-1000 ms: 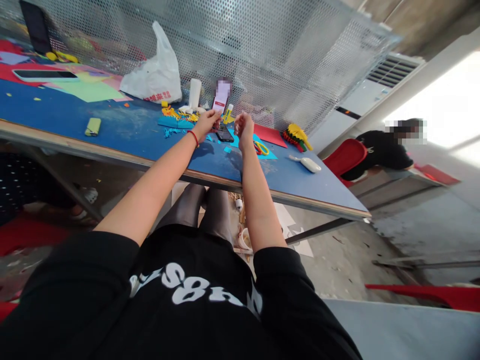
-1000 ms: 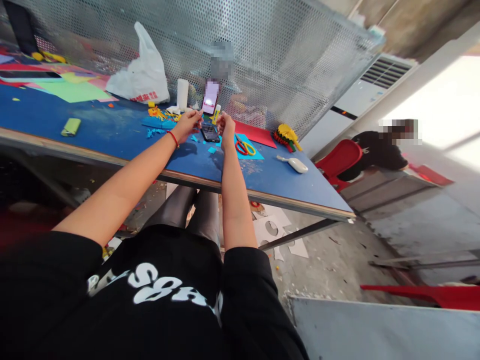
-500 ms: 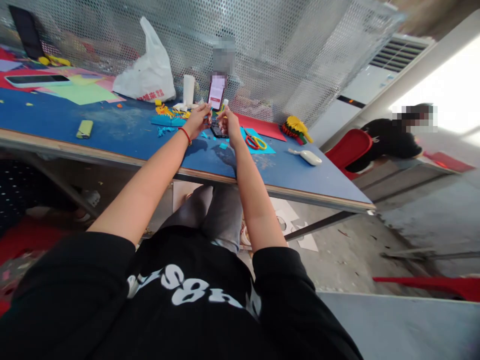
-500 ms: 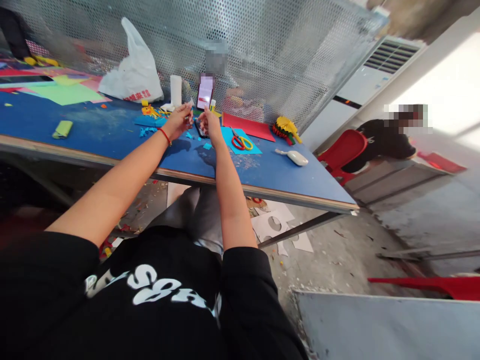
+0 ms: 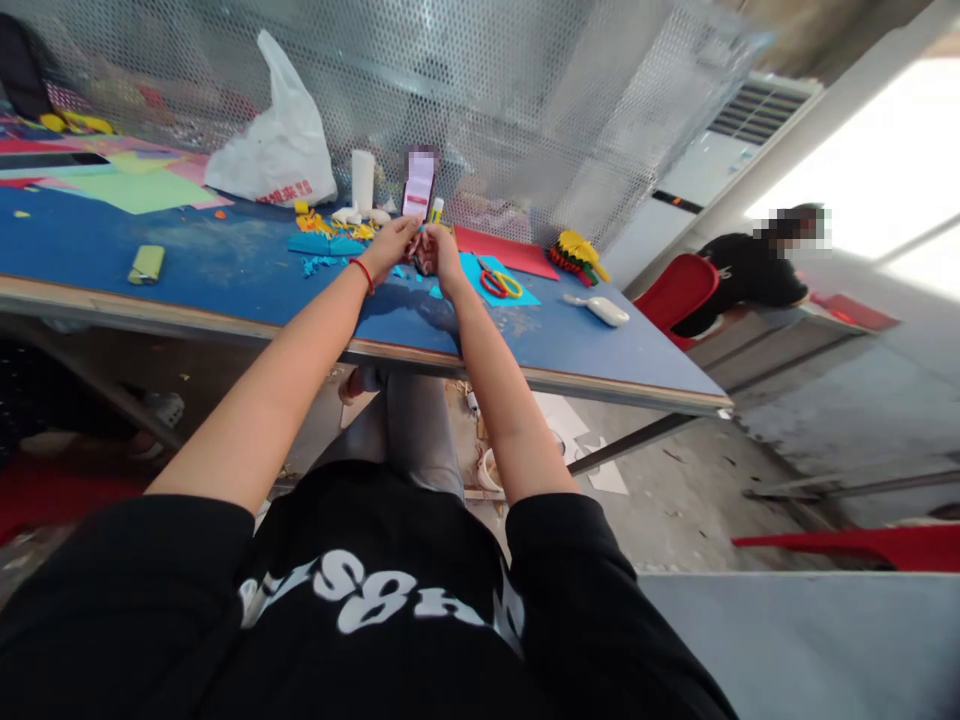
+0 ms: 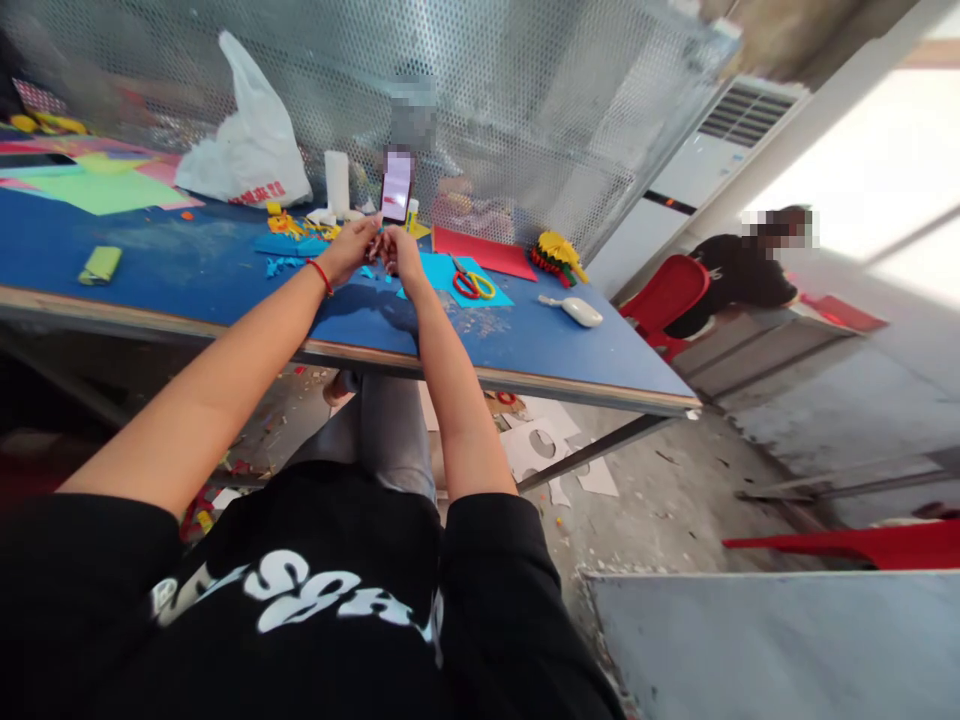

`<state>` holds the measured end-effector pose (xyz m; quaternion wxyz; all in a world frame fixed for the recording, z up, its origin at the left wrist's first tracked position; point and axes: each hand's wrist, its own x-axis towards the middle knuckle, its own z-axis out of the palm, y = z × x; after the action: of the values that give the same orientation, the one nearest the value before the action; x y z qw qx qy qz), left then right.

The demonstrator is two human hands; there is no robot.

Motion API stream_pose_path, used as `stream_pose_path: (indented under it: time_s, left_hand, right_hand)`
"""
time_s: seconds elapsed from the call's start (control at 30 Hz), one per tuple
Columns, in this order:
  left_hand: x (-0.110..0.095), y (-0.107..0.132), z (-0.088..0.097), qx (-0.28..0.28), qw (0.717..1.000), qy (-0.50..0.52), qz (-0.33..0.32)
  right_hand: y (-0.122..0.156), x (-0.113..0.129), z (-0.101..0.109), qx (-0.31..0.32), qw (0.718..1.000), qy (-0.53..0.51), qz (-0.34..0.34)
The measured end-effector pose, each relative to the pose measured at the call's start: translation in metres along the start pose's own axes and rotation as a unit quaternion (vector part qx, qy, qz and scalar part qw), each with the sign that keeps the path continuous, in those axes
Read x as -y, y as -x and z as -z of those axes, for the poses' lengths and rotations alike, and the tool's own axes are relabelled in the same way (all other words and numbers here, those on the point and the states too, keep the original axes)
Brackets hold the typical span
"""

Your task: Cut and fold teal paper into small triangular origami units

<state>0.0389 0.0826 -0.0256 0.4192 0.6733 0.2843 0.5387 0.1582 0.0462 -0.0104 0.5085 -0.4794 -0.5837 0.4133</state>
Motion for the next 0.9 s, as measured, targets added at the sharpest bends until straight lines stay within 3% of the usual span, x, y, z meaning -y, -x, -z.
stream_pose_path:
  time_s: [0.2, 0.9]
  left_hand:
    - [-0.003, 0.003, 0.001, 0.022, 1.000, 0.005, -0.007]
    - [0.000, 0.003, 0.004, 0.024, 0.999, 0.039, 0.015]
  right_hand:
    - [0.003, 0.003, 0.005, 0.018, 1.000, -0.011, 0.003]
    - [-0.006, -0.007, 0.008, 0.031, 0.997, -0.067, -0.004]
